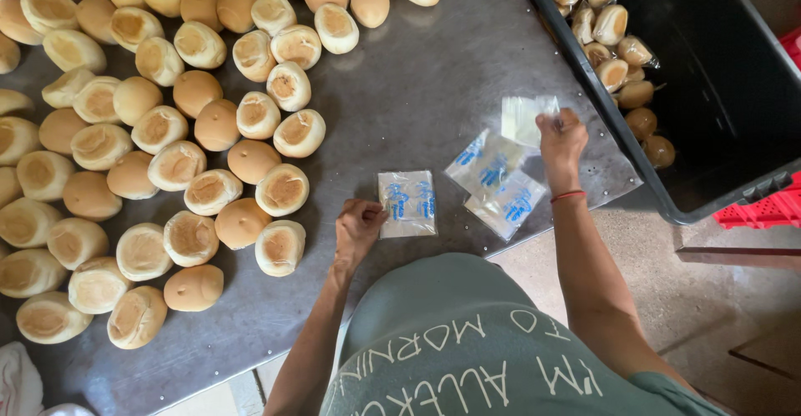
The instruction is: The person places individual bread rolls into small plastic bags and then transfers the bagged rolls into a large black container.
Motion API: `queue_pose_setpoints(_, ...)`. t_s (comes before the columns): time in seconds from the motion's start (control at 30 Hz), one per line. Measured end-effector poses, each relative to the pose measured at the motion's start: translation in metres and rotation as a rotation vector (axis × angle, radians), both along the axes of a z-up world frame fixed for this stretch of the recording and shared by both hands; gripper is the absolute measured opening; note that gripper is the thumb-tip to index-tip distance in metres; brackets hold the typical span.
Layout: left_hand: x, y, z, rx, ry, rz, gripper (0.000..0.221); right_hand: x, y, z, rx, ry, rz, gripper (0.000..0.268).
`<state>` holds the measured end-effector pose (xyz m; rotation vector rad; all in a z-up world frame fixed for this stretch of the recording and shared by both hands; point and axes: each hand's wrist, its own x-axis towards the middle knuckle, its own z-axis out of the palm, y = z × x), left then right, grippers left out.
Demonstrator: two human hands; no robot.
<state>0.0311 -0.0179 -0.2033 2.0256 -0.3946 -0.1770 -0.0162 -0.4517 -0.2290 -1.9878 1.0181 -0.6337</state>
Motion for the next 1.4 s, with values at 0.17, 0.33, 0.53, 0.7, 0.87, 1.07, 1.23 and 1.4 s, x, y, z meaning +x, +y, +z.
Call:
queue_pose_setpoints(0.17,0.009,-0.018,0.051,-0.031,-0.151,-0.099,0.070,0.031,0.042,0.049,0.526,-0.584,0.249,0.009)
queue_pose_setpoints(0.33,0.020,-0.060,0.096,-0.245,-0.158,-0.187,0.121,0.060,0.103,0.078,0.978,-0.685,0.263,0.011)
queue_pose_setpoints(0.53,0.045,-0.059,0.099,-0.725,0.034,-0.208,0.113,0.062,0.189,0.084,1.704,-0.330,0.470,0.026)
queue_pose_setpoints(0.7,0.057,-0.024,0.061,-0.375,0.145,0.184,0.045,0.041,0.224,0.052,1.823,-0.308,0.768,0.029)
queue_pose_setpoints(0.87,0.037,0.022,0.029,-0.056,0.310,0.187,0.047,0.023,0.228,-0.008,1.802,-0.036,0.528,0.022)
queue_pose_setpoints(1.07,0.008,0.007,0.054,-0.403,0.386,0.032,0.096,0.031,0.236,0.043,1.074,-0.195,0.578,0.014)
queue_pose_setpoints(1.23,0.030,0.008,0.118,-0.905,0.546,-0.293,0.116,0.052,0.243,0.136,1.083,-0.448,0.643,0.008)
queue_pose_setpoints(1.4,0.028,0.000,0.152,-0.983,0.536,-0.407,0.113,0.078,0.232,0.173,0.911,-0.803,0.498,0.011)
